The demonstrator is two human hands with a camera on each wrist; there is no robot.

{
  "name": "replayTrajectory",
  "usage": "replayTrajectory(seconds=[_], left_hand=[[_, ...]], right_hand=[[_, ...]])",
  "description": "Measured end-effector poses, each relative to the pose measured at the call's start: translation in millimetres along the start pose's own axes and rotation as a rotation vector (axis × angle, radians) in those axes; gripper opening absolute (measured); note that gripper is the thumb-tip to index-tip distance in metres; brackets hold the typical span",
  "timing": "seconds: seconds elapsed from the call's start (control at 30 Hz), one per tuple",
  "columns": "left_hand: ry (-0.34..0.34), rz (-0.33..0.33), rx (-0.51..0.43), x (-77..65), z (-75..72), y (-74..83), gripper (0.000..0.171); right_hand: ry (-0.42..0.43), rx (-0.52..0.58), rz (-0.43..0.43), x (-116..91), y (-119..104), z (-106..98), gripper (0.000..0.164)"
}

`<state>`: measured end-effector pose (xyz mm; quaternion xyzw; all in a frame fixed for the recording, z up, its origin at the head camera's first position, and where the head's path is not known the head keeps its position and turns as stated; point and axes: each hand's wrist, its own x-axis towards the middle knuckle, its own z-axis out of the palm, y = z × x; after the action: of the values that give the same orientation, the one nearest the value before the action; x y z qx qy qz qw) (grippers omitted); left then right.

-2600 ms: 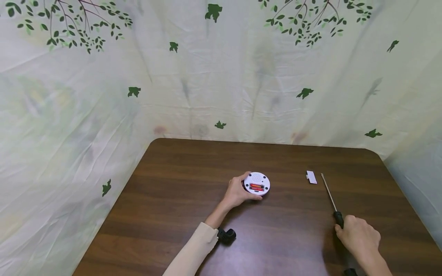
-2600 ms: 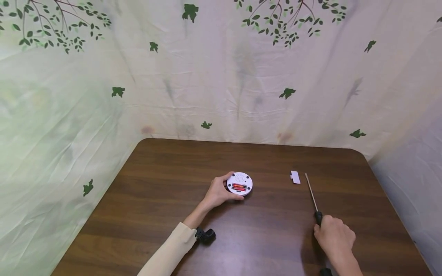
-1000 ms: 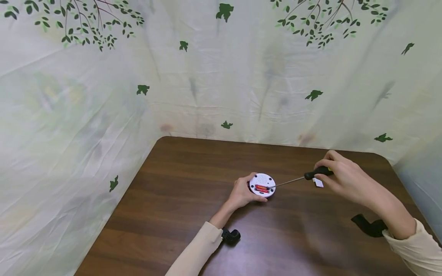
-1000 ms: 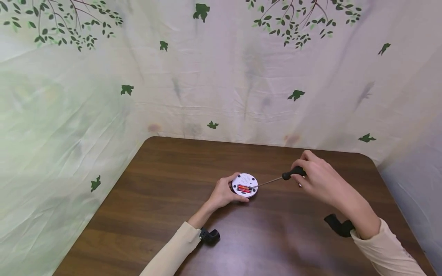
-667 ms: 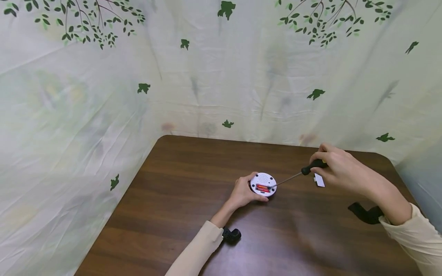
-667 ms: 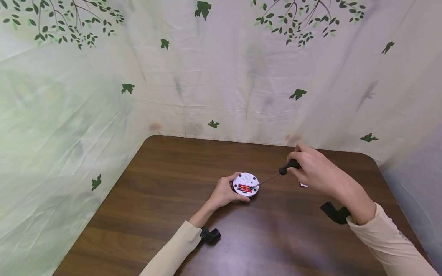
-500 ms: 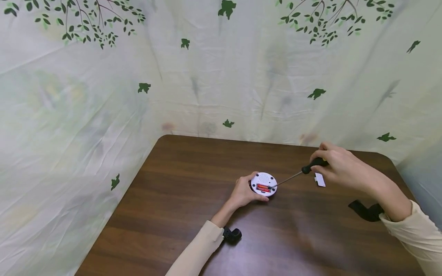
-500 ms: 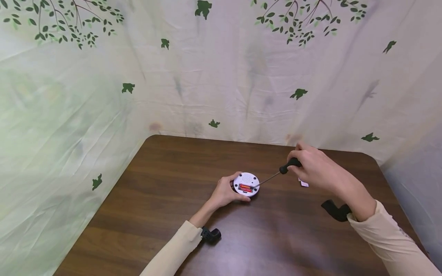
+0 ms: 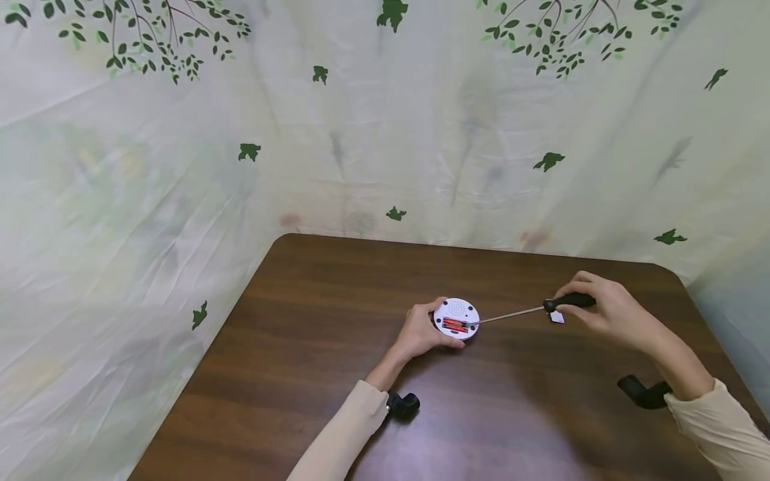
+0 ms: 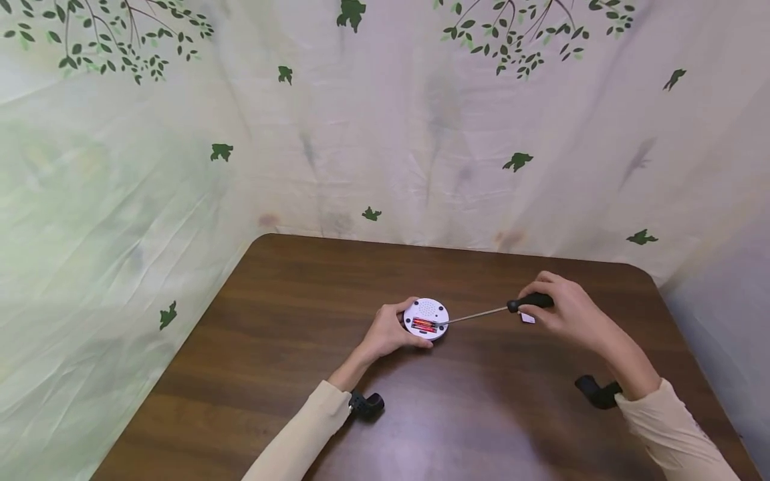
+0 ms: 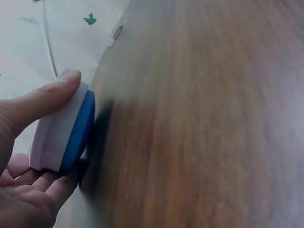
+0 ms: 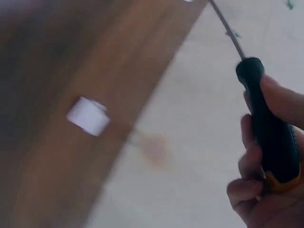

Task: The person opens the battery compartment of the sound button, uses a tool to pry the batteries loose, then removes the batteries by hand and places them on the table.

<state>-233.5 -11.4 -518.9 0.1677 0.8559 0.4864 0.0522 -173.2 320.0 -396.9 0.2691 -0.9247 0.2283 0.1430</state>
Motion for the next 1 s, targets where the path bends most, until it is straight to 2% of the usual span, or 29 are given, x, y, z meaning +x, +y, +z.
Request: replayTrajectory(seconds=[0.2,0.47,0.6,0.77,1.0], left_hand=[[0.015,-0.006,-0.025,0.7,4.2,0.1,0.097],[0.026,-0.013,-0.019,2.8,3.1,0.1,0.097],[0.014,-0.016,-0.040,2.6,1.6,-0.4,0.096],[0.005,-0.005,-0.021,1.8,-0.5,-0.2,0.096],[0.004,-0.012,-0.014,1.7,-0.4,-1.6,0.095]], right_hand=[[0.076,0.102,0.178,-44,15,27,0.020],[0.101,0.175,0.385,-73,17,52,0.011],[0.077,0.222,0.453,-82,17,59,0.013],[0.046,0.229,0.512,-86,14,61,0.020],[0.055,0.216,0.532,-86,9,47,0.022]])
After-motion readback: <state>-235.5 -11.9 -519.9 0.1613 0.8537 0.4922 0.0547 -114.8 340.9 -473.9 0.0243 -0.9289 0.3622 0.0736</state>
